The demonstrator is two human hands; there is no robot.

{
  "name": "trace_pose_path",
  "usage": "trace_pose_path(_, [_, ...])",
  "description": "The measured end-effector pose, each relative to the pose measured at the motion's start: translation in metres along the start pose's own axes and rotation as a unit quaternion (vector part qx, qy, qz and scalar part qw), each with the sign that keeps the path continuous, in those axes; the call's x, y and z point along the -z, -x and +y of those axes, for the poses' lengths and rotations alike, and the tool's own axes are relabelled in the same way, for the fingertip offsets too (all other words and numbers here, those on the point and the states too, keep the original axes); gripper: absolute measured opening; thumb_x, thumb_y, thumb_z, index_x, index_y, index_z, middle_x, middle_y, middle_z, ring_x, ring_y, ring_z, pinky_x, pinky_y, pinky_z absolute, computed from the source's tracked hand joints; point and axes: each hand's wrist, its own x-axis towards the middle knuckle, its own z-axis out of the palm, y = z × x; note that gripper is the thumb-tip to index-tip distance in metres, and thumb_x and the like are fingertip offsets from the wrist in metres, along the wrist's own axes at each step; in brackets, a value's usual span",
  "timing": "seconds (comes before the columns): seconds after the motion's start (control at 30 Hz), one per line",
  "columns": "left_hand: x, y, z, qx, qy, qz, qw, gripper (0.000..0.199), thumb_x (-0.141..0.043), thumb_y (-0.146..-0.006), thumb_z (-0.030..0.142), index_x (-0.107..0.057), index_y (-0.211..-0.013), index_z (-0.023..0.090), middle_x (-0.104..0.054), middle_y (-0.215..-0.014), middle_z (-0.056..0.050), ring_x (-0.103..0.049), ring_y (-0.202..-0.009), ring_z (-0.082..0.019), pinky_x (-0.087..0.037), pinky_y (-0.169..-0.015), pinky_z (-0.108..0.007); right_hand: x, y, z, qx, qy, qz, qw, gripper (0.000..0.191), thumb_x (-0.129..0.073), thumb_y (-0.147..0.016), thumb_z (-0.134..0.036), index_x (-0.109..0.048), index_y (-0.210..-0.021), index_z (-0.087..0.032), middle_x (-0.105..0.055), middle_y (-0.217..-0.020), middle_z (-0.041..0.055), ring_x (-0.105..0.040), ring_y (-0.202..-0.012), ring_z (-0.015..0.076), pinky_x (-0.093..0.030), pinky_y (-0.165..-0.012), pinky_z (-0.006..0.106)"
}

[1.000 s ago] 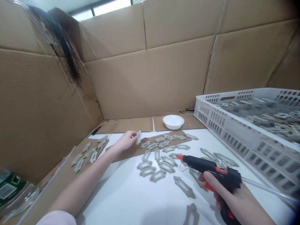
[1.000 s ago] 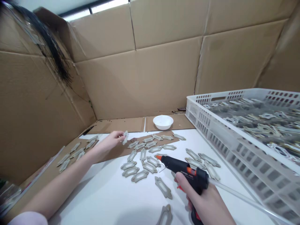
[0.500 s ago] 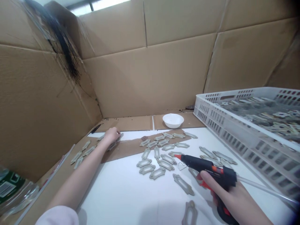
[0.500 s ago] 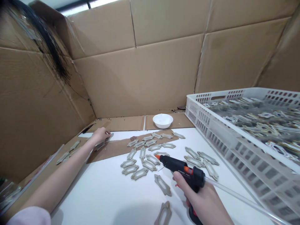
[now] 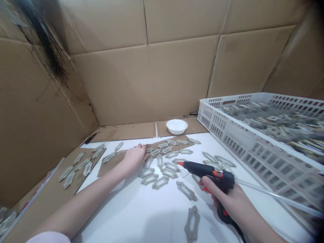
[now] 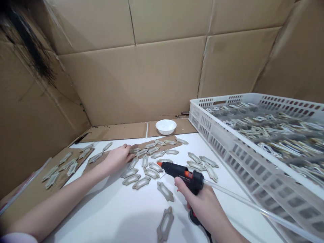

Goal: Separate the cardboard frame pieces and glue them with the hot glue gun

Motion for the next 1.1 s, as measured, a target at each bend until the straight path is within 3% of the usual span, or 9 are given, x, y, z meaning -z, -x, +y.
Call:
trace_pose_path(0.17, [-0.013, -0.007, -0.003, -0.005, 0.025, 0.028, 0.999, 0.031, -0.035, -0.082, 0.028, -0.049, -0.107, 0.016, -0.051, -0.099, -0.013, -0.052, -0.089, -0.024, -0.039, -0.074, -0.033, 0.000, 0.001, -0.001, 0.008, 0.002, 0.005, 1.000, 0.053, -0.041, -0.069, -0.062, -0.061, -0.073, -0.013, -0.046, -0.040, -0.0017, -0.044, -0.039, 0.0123, -0.035, -0.042, 0.024])
trace_pose_path(0.5, [-0.016, -0.012, -0.013, -0.014, 0.212, 0.044, 0.976, 0.025, -0.041, -0.078, 0.034, -0.055, -0.070, 0.016, -0.056, -0.077, -0.008, -0.053, -0.072, -0.019, -0.040, -0.066, -0.029, 0.002, 0.006, -0.005, 0.004, -0.004, -0.008, 1.000, 0.052, -0.040, -0.070, -0.060, -0.061, -0.075, -0.013, -0.045, -0.042, -0.0014, -0.043, -0.041, 0.0117, -0.034, -0.044, 0.024])
trace_pose_path(0.6, [-0.013, -0.010, -0.008, -0.012, 0.288, 0.021, 0.957, 0.029, -0.036, -0.079, 0.038, -0.053, -0.074, 0.015, -0.056, -0.066, -0.005, -0.054, -0.059, -0.015, -0.042, -0.055, -0.025, 0.005, 0.007, -0.006, 0.014, 0.000, -0.006, 1.000, 0.051, -0.041, -0.071, -0.058, -0.062, -0.076, -0.012, -0.046, -0.045, -0.0010, -0.043, -0.043, 0.0120, -0.034, -0.045, 0.024])
trace_pose_path(0.67, [-0.008, -0.003, 0.002, -0.006, 0.383, -0.013, 0.924, 0.029, -0.036, -0.080, 0.040, -0.049, -0.078, 0.014, -0.057, -0.066, -0.004, -0.053, -0.052, -0.011, -0.042, -0.051, -0.022, 0.007, 0.006, -0.003, 0.026, 0.023, -0.014, 0.999, 0.050, -0.040, -0.072, -0.057, -0.062, -0.077, -0.013, -0.049, -0.047, 0.0001, -0.046, -0.047, 0.0130, -0.036, -0.047, 0.024])
trace_pose_path(0.77, [0.000, 0.013, 0.023, 0.050, 0.594, -0.076, 0.799, 0.025, -0.046, -0.076, 0.041, -0.042, -0.078, 0.016, -0.058, -0.071, -0.003, -0.051, -0.048, -0.008, -0.041, -0.048, -0.021, 0.008, 0.004, 0.003, 0.044, 0.063, -0.007, 0.997, 0.046, -0.042, -0.072, -0.057, -0.063, -0.072, -0.016, -0.052, -0.050, 0.0017, -0.049, -0.049, 0.0153, -0.038, -0.048, 0.025])
trace_pose_path(0.8, [0.002, 0.020, 0.031, 0.066, 0.631, -0.093, 0.767, 0.024, -0.047, -0.075, 0.040, -0.039, -0.077, 0.017, -0.059, -0.071, -0.003, -0.051, -0.047, -0.008, -0.040, -0.046, -0.020, 0.007, 0.003, 0.006, 0.063, 0.071, 0.011, 0.995, 0.044, -0.043, -0.071, -0.056, -0.063, -0.070, -0.017, -0.053, -0.051, 0.0019, -0.050, -0.050, 0.0162, -0.039, -0.047, 0.025])
trace_pose_path(0.87, [0.003, 0.035, 0.045, 0.078, 0.665, -0.115, 0.734, 0.024, -0.046, -0.076, 0.040, -0.035, -0.078, 0.019, -0.059, -0.068, -0.001, -0.048, -0.041, -0.008, -0.037, -0.041, -0.019, 0.006, 0.002, 0.009, 0.138, 0.078, 0.041, 0.986, 0.038, -0.046, -0.071, -0.053, -0.062, -0.068, -0.019, -0.053, -0.053, 0.0016, -0.051, -0.052, 0.0169, -0.039, -0.047, 0.025])
trace_pose_path(0.97, [-0.003, 0.054, 0.059, 0.065, 0.685, -0.117, 0.716, 0.021, -0.039, -0.080, 0.041, -0.034, -0.079, 0.020, -0.056, -0.061, 0.002, -0.040, -0.037, -0.005, -0.030, -0.038, -0.017, 0.004, 0.000, 0.011, 0.290, 0.089, 0.031, 0.952, 0.029, -0.048, -0.073, -0.044, -0.051, -0.058, -0.020, -0.048, -0.052, -0.0010, -0.047, -0.049, 0.0131, -0.037, -0.046, 0.023])
trace_pose_path(1.1, [-0.012, 0.069, 0.068, 0.063, 0.697, -0.113, 0.705, 0.016, -0.037, -0.083, 0.037, -0.036, -0.081, 0.021, -0.048, -0.055, 0.006, -0.031, -0.038, -0.002, -0.026, -0.040, -0.014, 0.001, -0.004, 0.015, 0.469, 0.111, -0.001, 0.876, 0.020, -0.051, -0.075, -0.032, -0.045, -0.061, -0.019, -0.044, -0.053, -0.0026, -0.040, -0.047, 0.0097, -0.033, -0.046, 0.022])
